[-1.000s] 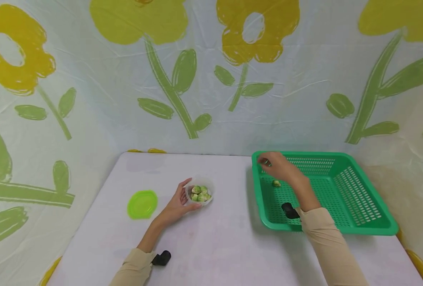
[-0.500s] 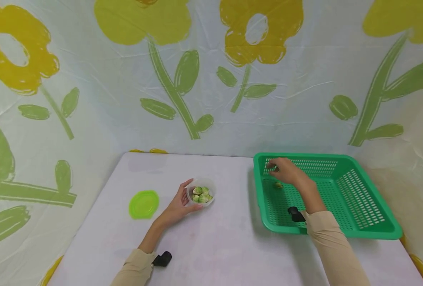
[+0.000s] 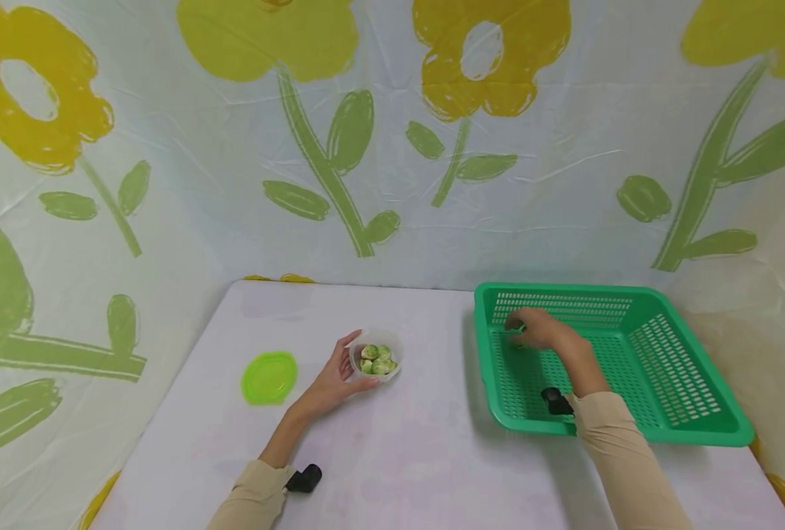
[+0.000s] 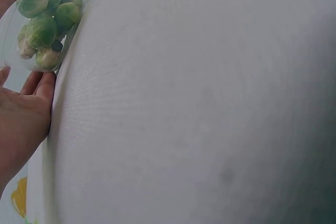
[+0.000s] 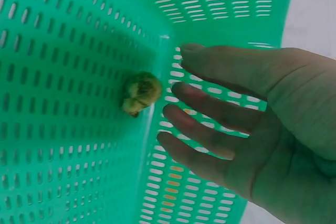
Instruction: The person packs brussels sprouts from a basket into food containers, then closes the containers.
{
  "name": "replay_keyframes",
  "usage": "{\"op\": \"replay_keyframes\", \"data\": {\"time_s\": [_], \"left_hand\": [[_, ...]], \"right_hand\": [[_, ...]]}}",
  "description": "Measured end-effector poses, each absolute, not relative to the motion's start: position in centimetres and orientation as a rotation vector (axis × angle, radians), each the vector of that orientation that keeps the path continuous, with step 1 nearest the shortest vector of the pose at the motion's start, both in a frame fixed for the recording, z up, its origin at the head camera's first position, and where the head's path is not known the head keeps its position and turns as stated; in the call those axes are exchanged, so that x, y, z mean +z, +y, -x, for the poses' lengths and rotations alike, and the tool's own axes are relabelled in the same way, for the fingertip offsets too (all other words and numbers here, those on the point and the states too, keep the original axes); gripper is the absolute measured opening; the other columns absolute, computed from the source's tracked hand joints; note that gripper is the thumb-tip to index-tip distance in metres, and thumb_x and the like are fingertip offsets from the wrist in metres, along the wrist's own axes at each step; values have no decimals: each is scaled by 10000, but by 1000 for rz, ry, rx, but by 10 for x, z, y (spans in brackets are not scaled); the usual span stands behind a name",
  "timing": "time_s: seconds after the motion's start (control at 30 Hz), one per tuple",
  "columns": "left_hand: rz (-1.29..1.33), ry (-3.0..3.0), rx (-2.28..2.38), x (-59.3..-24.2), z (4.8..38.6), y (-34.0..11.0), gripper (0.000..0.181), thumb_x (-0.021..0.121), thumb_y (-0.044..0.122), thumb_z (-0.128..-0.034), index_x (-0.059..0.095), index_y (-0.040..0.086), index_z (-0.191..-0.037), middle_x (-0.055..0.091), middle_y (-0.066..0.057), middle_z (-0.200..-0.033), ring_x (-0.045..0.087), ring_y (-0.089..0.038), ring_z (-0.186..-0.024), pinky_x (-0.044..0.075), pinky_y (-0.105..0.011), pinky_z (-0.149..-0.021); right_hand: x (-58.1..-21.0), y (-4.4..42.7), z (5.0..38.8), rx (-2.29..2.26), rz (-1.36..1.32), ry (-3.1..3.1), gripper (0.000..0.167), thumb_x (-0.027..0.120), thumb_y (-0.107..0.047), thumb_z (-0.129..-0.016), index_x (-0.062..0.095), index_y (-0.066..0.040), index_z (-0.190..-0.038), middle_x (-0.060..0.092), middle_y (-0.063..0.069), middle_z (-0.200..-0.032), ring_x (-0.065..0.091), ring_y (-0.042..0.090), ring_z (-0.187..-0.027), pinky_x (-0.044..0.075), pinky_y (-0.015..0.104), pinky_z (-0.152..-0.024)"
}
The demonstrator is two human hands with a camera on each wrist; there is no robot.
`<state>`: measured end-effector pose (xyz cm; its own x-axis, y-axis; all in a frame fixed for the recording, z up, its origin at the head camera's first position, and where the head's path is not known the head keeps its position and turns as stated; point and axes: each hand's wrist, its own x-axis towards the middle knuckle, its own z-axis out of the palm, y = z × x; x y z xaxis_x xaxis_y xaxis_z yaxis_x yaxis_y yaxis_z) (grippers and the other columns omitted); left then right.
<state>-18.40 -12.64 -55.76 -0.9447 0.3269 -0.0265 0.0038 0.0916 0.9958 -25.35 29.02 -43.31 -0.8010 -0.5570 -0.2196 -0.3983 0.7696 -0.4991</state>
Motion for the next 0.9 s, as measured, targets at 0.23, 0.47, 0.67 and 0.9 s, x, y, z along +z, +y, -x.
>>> {"op": "replay_keyframes", "data": {"time_s": [0.23, 0.47, 0.67, 0.9], "left_hand": [[-343, 2132, 1942, -558, 185, -126, 1016, 863, 202, -864, 193, 285, -1625, 391, -153, -1550, 319, -265, -1499, 245, -454, -1241], [-344, 2129, 1947, -559, 185, -126, 1020, 865, 193, -861, 195, 283, -1626, 391, -157, -1547, 319, -266, -1499, 249, -452, -1240], [-336, 2128, 1941, -558, 184, -126, 1026, 869, 217, -859, 193, 280, -1628, 377, -163, -1562, 304, -275, -1507, 246, -463, -1240], [-325, 2132, 1933, -558, 183, -126, 1025, 867, 221, -861, 190, 269, -1630, 368, -161, -1573, 300, -275, -1509, 246, -463, -1240]], "right_hand": [[-438, 295, 256, -628, 741, 2577, 280, 661, 34, -955, 619, 199, -1177, 618, 384, -1168, 609, 559, -1064, 589, 516, -840], [-439, 296, 254, -590, 763, 2571, 232, 641, 63, -948, 641, 183, -1146, 635, 355, -1128, 606, 548, -1058, 585, 526, -832], [-445, 293, 253, -583, 765, 2617, 169, 628, 120, -913, 662, 162, -1073, 653, 306, -1045, 628, 511, -992, 589, 513, -790], [-448, 288, 249, -530, 792, 2663, 157, 612, 163, -877, 687, 101, -1000, 668, 231, -973, 647, 462, -943, 590, 496, -764]]}}
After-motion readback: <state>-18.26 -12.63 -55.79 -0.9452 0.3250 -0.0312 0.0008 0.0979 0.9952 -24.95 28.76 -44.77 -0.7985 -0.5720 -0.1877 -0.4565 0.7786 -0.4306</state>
